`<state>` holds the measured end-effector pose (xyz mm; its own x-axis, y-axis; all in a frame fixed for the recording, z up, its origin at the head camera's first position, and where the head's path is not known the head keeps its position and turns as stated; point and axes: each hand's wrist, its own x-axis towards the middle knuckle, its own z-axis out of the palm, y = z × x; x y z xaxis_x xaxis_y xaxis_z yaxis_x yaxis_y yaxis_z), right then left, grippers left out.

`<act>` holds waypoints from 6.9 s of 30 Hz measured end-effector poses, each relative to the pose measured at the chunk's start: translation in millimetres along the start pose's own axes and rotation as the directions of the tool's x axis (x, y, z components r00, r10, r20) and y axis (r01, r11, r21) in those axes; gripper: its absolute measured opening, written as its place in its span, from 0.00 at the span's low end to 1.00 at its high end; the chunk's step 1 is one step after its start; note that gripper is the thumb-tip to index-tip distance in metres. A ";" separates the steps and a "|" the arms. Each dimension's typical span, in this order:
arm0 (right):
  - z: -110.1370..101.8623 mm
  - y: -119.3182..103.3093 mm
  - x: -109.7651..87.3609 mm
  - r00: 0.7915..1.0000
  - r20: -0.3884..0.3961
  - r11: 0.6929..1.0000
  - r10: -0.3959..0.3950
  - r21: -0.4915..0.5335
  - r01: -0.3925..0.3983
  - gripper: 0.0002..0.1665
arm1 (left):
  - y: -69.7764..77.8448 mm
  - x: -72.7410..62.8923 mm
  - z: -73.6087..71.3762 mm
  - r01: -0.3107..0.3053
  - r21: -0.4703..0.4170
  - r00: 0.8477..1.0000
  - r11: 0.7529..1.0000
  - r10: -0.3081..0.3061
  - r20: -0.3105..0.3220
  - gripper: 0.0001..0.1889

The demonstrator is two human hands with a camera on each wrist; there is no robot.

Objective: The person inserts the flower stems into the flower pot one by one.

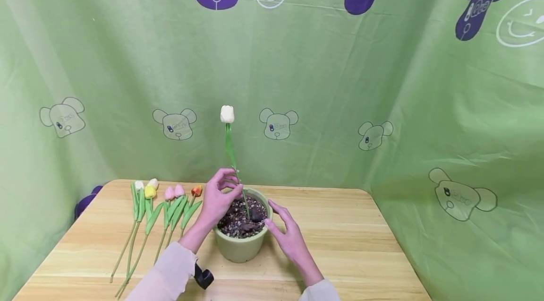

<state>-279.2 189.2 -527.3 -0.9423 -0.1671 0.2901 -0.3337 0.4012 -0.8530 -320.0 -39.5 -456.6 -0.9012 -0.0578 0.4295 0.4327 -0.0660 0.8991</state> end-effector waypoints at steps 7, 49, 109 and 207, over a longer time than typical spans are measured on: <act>1.9 2.3 1.0 1.000 -0.001 1.000 -0.011 0.005 0.011 0.34 | 0.7 0.2 -1.2 -0.009 0.039 1.000 0.999 0.009 0.013 0.19; 1.9 1.6 0.5 1.000 0.002 0.999 0.013 0.041 -0.013 0.33 | -6.9 26.6 12.1 -0.049 -0.063 0.997 0.997 0.045 -0.055 0.19; 1.9 2.8 0.2 0.999 0.005 0.997 -0.034 0.064 0.034 0.32 | -12.8 20.7 2.6 0.008 0.213 0.994 0.977 -0.030 0.101 0.10; 2.4 2.9 1.5 1.000 -0.013 0.999 -0.003 0.050 0.003 0.32 | -23.8 21.5 12.5 -0.098 0.559 0.958 0.824 -0.075 0.278 0.14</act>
<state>-281.5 188.0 -530.4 -0.9416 -0.1565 0.2981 -0.3353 0.3553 -0.8726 -350.0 -26.7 -467.7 -0.9020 0.2265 0.3676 0.4314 0.5079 0.7456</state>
